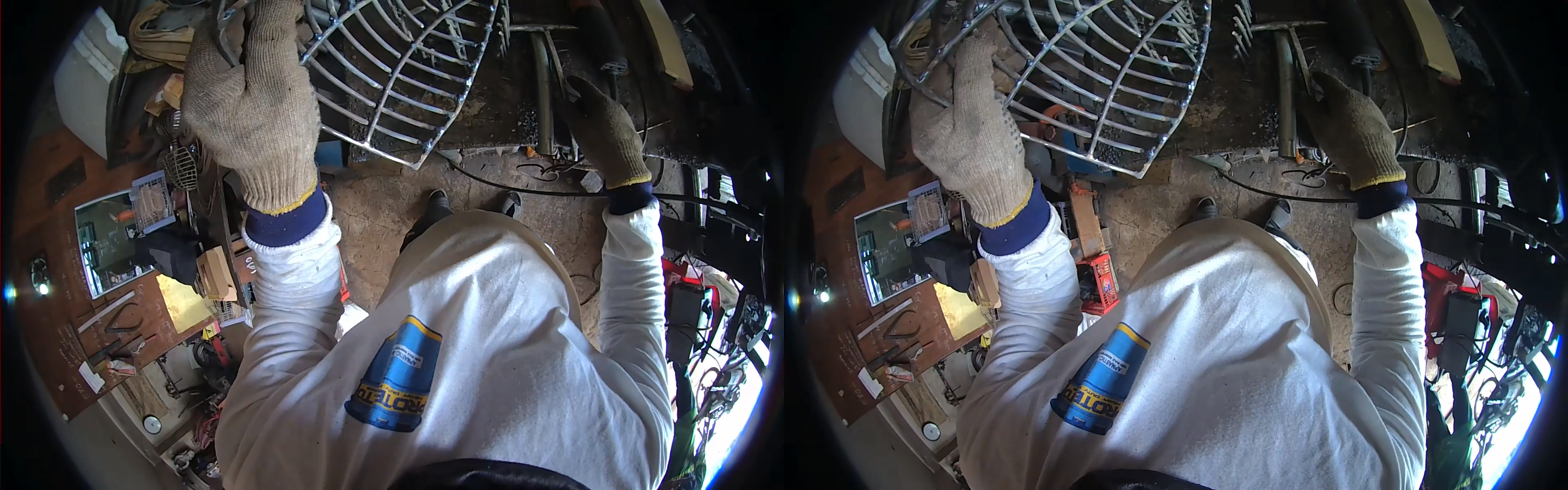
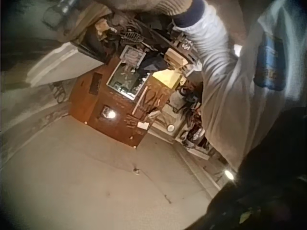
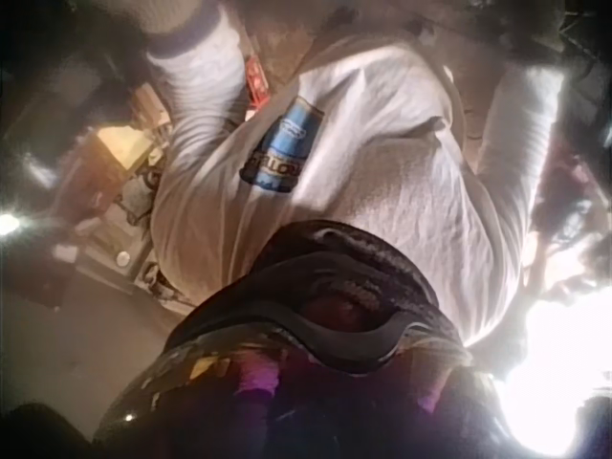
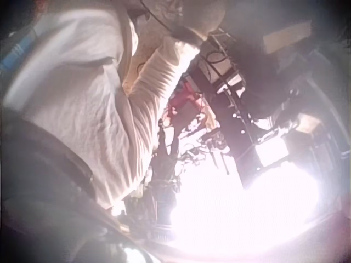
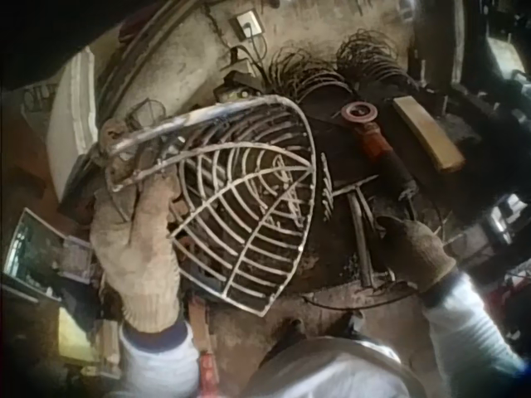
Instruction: The person welds components of a metal cage together, grinds the welded joints with a power tool, and welds additional sections to form a spherical structure.
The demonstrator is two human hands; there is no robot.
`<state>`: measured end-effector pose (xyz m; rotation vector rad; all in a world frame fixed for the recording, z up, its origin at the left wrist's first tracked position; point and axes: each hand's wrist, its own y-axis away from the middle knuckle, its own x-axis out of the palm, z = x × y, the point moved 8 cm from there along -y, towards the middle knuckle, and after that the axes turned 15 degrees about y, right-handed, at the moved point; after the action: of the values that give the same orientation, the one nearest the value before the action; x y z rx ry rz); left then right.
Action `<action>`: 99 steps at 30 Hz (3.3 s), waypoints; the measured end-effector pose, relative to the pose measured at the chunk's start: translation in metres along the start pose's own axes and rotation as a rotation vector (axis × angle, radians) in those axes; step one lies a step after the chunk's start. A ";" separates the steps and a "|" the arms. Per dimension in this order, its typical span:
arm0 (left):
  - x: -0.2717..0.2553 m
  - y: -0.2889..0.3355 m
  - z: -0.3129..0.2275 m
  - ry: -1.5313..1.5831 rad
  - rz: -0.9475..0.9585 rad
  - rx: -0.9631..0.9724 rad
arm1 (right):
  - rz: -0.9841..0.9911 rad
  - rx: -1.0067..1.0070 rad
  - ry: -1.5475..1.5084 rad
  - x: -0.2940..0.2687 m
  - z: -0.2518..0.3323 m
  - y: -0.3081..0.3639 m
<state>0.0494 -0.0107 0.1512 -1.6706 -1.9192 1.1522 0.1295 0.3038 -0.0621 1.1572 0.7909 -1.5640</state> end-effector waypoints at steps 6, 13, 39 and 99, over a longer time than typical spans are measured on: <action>0.000 -0.003 0.015 0.212 0.012 -0.003 | 0.028 0.016 -0.026 0.001 -0.001 -0.002; -0.006 -0.004 0.052 0.445 0.022 -0.288 | 0.023 0.018 -0.026 0.000 -0.003 -0.004; 0.028 -0.020 0.040 -0.192 0.554 -0.253 | 0.057 0.066 -0.080 0.002 -0.011 -0.003; -0.039 0.169 0.076 0.317 0.434 -0.171 | 0.141 0.204 -1.128 0.064 0.083 0.002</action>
<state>0.1152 -0.0780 -0.0131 -2.2852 -1.5377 0.8054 0.1036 0.2073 -0.0951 0.2929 -0.1999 -1.8506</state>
